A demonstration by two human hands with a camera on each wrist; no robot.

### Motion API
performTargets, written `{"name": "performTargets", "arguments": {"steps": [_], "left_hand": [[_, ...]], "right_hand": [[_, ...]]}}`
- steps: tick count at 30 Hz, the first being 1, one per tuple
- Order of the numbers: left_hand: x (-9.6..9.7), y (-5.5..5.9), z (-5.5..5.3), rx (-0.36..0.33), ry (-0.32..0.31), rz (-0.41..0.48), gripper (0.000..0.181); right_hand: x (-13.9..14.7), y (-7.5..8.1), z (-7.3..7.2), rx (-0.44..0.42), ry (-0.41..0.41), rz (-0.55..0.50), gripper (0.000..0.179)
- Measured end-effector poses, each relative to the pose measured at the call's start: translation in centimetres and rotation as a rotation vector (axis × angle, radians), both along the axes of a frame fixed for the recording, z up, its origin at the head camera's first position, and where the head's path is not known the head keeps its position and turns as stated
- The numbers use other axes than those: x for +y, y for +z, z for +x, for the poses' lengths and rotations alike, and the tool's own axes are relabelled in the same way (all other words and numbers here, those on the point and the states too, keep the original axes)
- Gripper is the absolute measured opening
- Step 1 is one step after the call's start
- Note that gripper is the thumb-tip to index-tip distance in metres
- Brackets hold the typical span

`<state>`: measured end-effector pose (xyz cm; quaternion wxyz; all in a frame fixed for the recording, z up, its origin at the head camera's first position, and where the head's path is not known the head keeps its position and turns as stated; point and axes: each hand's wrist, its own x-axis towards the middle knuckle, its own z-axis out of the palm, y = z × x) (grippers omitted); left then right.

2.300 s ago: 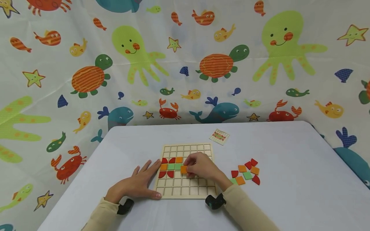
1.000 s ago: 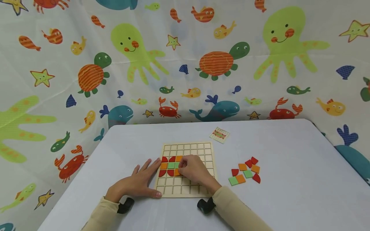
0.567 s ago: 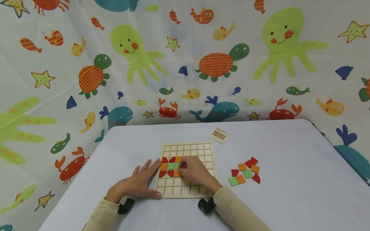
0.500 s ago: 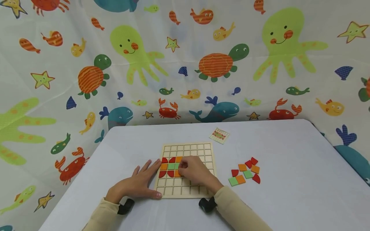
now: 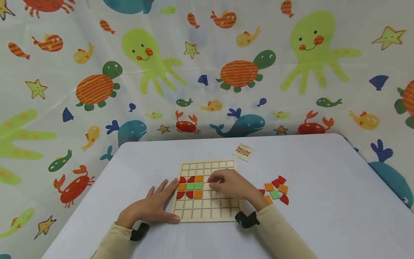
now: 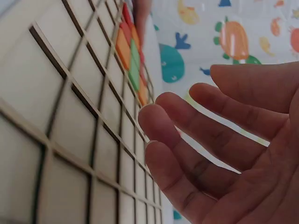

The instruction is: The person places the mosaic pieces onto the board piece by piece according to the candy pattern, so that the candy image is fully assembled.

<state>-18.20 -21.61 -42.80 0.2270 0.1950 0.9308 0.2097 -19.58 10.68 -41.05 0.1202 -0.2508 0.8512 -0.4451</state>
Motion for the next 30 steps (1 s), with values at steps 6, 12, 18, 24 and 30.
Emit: {"name": "performTargets", "arguments": {"steps": [6,12,18,24,30], "left_hand": [[0.0,0.0,0.1,-0.008,0.006,0.000,0.127],[0.0,0.0,0.1,-0.011,0.010,-0.004,0.127],[0.0,0.0,0.3,-0.012,0.014,0.002,0.126],[0.0,0.0,0.2,-0.009,0.015,0.002,0.127],[0.0,0.0,0.3,-0.006,0.018,0.005,0.126]], "right_hand": [[3.1,1.3,0.0,-0.002,-0.049,0.015,0.027],[6.1,2.0,0.1,-0.018,-0.091,0.086,0.029],[8.6,2.5,0.6,-0.082,-0.130,0.177,0.033],[10.7,2.7,0.8,-0.094,-0.164,0.241,0.035],[12.4,2.4,0.8,-0.105,-0.201,0.282,0.032]]}}
